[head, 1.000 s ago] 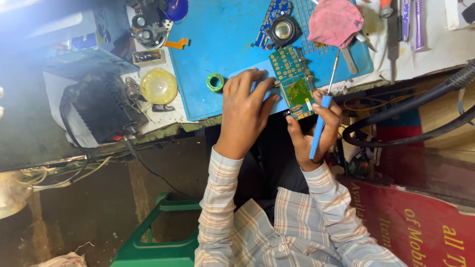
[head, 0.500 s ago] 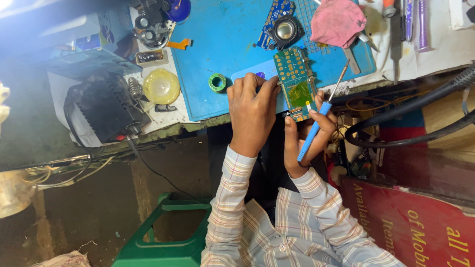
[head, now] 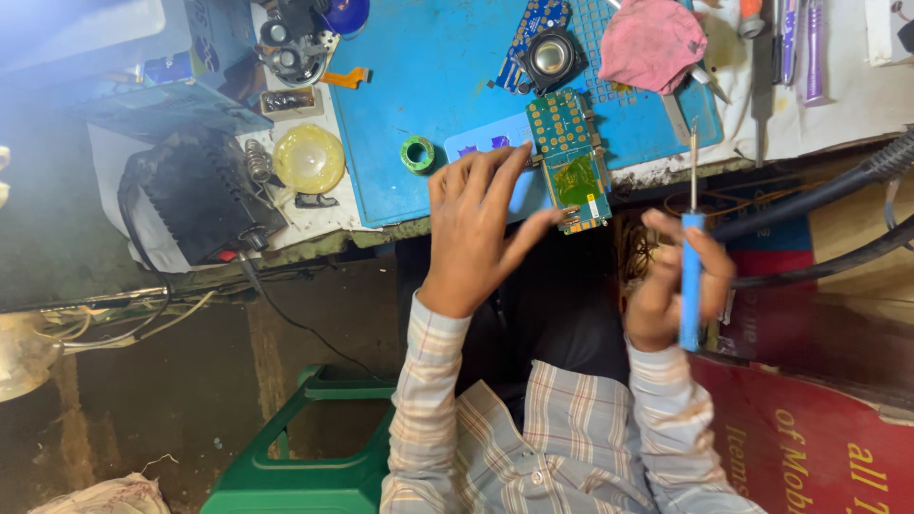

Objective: The person sits at a repair workbench and solders a green circuit board held in a small jig, using a soldering iron in one hand and solder wire in the other. They reposition the board, apply solder to its edge connectors, and continue working on the board throughout the episode.

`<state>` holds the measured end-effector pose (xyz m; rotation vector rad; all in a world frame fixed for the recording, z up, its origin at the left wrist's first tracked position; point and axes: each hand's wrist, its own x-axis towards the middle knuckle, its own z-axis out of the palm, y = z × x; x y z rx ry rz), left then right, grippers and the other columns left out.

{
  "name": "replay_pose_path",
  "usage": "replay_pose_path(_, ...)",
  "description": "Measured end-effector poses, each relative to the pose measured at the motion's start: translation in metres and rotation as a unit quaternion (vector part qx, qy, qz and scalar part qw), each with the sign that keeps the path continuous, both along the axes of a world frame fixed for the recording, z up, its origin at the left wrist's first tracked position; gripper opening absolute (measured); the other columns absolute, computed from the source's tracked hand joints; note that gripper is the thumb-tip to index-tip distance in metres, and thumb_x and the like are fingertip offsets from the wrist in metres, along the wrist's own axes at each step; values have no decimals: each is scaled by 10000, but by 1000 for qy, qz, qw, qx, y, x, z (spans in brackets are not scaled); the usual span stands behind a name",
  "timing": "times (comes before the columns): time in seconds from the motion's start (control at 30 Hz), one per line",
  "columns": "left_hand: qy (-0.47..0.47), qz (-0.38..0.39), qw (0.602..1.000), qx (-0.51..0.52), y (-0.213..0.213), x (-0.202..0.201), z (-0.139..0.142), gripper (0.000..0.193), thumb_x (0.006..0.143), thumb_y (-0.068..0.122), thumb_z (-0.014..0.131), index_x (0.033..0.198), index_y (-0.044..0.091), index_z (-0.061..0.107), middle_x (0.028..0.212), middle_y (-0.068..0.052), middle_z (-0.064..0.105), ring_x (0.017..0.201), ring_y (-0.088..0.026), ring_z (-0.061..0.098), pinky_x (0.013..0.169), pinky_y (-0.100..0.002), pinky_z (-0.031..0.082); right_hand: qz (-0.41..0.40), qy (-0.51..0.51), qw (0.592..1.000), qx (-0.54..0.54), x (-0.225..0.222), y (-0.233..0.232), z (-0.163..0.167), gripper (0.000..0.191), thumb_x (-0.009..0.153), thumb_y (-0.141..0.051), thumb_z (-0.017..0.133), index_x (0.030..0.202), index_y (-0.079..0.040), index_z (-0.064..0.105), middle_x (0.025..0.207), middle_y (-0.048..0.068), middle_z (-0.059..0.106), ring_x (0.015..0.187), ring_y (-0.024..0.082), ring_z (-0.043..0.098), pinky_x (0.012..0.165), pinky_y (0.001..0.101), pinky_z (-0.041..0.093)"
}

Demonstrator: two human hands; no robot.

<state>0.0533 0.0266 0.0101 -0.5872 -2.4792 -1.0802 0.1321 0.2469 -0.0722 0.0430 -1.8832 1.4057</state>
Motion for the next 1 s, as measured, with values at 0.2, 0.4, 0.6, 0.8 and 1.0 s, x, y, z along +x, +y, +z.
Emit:
replay_pose_path(0.2, -8, 21, 1000, -20, 9, 11, -5, 862, 737, 380, 868, 1436, 14, 521, 1434, -133, 547, 1333, -343, 498, 1137, -501, 335, 33, 46, 998, -28, 21, 46, 15, 421, 1137, -372, 624, 1326, -9, 525, 918, 170, 648, 769, 238, 649, 745, 351, 573)
replay_pose_path(0.4, -14, 41, 996, -83, 12, 6, -12, 736, 775, 218, 873, 1432, 74, 576, 1429, -61, 549, 1390, -305, 482, 1201, -527, 331, 81, -37, 995, 41, 39, 45, 46, 394, 1108, -287, 655, 1243, 20, 447, 948, 188, 660, 813, 221, 691, 780, 321, 594)
replay_pose_path(0.6, -12, 144, 975, -167, 20, 13, -7, 630, 910, -2, 713, 1508, 86, 533, 1571, -72, 496, 1528, -304, 406, 1300, -515, 282, 120, -58, 988, 77, 40, 44, 61, 294, 1106, -202, 667, 1212, 25, 515, 949, 197, 704, 872, 244, 715, 847, 340, 607)
replay_pose_path(0.8, -95, -7, 995, -2, 6, 21, -7, 879, 851, 230, 786, 1575, 12, 338, 1664, -204, 282, 1581, -467, 187, 1275, -593, 173, 140, -71, 987, 37, 38, 35, 65, 264, 1059, -168, 677, 1202, 26, 568, 962, 207, 704, 828, 225, 697, 801, 330, 603)
replay_pose_path(1.0, -123, -63, 989, 43, -8, 17, -13, 838, 918, 285, 789, 1588, 18, 361, 1714, -199, 231, 1624, -444, 134, 1294, -564, 145, 142, -99, 982, 76, 30, 21, 71, 214, 1044, -126, 686, 1169, 26, 602, 965, 189, 709, 857, 226, 732, 820, 321, 605)
